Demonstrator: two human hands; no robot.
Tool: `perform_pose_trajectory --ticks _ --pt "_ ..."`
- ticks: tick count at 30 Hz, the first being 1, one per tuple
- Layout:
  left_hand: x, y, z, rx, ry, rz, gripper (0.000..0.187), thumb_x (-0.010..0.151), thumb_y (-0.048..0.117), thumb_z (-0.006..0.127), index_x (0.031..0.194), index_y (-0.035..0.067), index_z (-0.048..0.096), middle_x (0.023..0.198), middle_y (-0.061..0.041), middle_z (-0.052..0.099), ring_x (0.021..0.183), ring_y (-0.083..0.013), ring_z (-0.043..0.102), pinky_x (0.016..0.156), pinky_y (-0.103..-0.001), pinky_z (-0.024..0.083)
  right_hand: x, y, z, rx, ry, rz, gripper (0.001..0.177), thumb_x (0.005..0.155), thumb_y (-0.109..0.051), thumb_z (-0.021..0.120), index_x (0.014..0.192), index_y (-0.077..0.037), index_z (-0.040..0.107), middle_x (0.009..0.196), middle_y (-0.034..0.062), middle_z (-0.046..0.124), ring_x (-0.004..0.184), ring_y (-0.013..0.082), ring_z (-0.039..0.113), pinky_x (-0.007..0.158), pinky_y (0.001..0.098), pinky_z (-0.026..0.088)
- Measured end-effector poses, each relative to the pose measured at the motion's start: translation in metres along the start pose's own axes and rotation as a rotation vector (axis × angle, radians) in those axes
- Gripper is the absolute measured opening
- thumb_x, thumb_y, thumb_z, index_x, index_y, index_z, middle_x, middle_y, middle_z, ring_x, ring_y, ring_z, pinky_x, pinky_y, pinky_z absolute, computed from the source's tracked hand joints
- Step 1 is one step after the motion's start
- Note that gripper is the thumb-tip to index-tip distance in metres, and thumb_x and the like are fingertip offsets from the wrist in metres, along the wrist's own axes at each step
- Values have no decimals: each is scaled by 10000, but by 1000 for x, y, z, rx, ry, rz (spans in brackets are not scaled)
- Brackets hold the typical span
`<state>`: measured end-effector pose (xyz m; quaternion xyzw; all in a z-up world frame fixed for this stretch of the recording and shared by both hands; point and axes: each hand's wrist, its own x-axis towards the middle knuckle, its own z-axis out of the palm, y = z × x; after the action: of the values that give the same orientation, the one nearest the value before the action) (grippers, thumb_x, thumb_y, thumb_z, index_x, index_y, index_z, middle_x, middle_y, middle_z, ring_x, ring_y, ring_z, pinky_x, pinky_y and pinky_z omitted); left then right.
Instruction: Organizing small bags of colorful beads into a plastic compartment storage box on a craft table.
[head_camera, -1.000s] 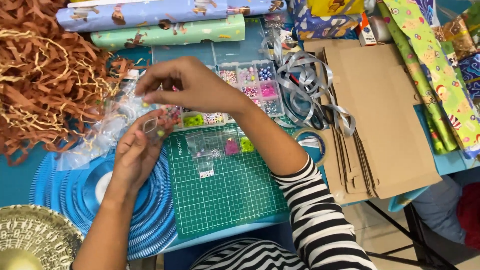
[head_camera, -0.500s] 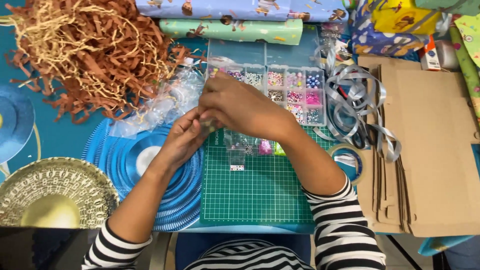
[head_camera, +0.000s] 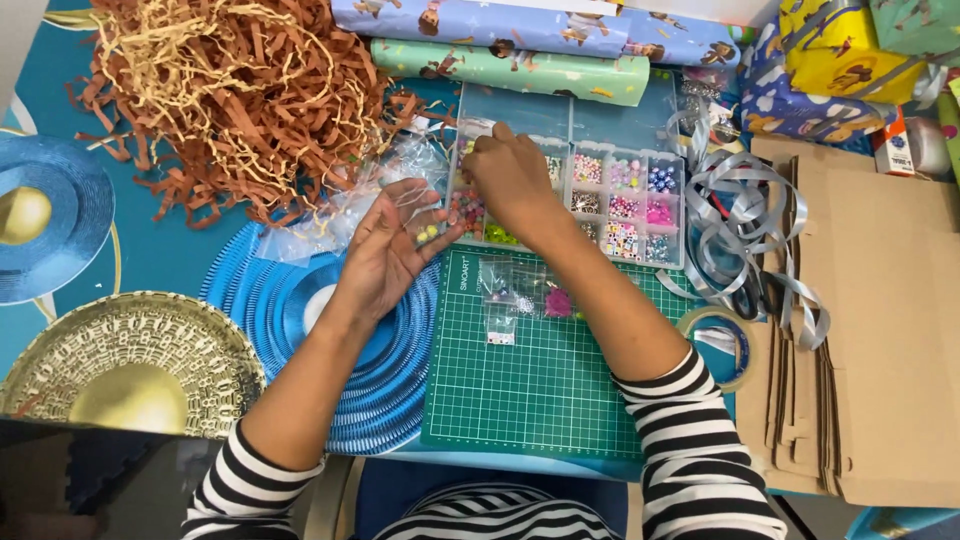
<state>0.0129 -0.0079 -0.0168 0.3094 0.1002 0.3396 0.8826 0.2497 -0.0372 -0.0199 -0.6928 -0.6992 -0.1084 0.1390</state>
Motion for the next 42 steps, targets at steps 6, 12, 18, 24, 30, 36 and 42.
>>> perform_pose_trajectory --ticks 6,12,18,24,30,36,42 --pt "2 0 2 29 -20 -10 574 1096 376 606 1515 -8 525 1391 -144 722 1259 -281 742 1212 -580 539 3 -2 -14 121 -25 39 145 865 -73 838 994 -140 841 861 81 757 908 282 659 739 429 575" --pt "-1 1 11 141 -57 -23 550 1089 350 633 1494 -14 555 1364 -140 732 1291 -260 722 1226 -489 533 9 -17 -128 830 26 85 108 1012 -60 801 1095 -128 795 956 75 784 814 208 627 673 320 514" --pt "-4 -1 12 171 -87 -59 459 1091 318 638 1438 18 615 1321 -117 744 1268 -241 729 1206 -460 537 -2 -60 -160 832 -115 -68 67 916 -86 844 957 -92 791 881 112 791 771 261 643 684 383 526" --pt "-4 -2 11 200 -55 -51 476 1083 357 655 1425 27 618 1276 -135 753 1217 -254 747 1187 -479 544 -5 -56 -152 630 -88 -165 86 1000 -144 793 953 -78 821 1003 116 682 899 291 578 779 413 535" --pt "-3 13 13 157 -4 -17 437 1061 398 668 1348 99 528 1276 -158 661 1110 -270 751 1105 -453 628 12 -14 -104 649 49 21 245 1117 -306 683 1059 -120 831 1036 42 800 871 219 683 1010 493 452" --pt "1 -1 0 131 56 -6 420 1083 422 627 1315 99 491 1276 -141 735 1063 -227 787 1067 -463 663 5 -15 -45 297 -115 60 193 1066 -239 701 1031 -83 808 883 122 737 889 310 665 785 450 524" --pt "1 -3 -1 127 50 -27 431 1095 433 598 1330 82 510 1306 -144 735 1092 -230 783 1085 -459 651 0 -20 -38 264 -92 26 125 995 -172 781 984 -63 839 894 148 748 892 315 654 782 413 540"
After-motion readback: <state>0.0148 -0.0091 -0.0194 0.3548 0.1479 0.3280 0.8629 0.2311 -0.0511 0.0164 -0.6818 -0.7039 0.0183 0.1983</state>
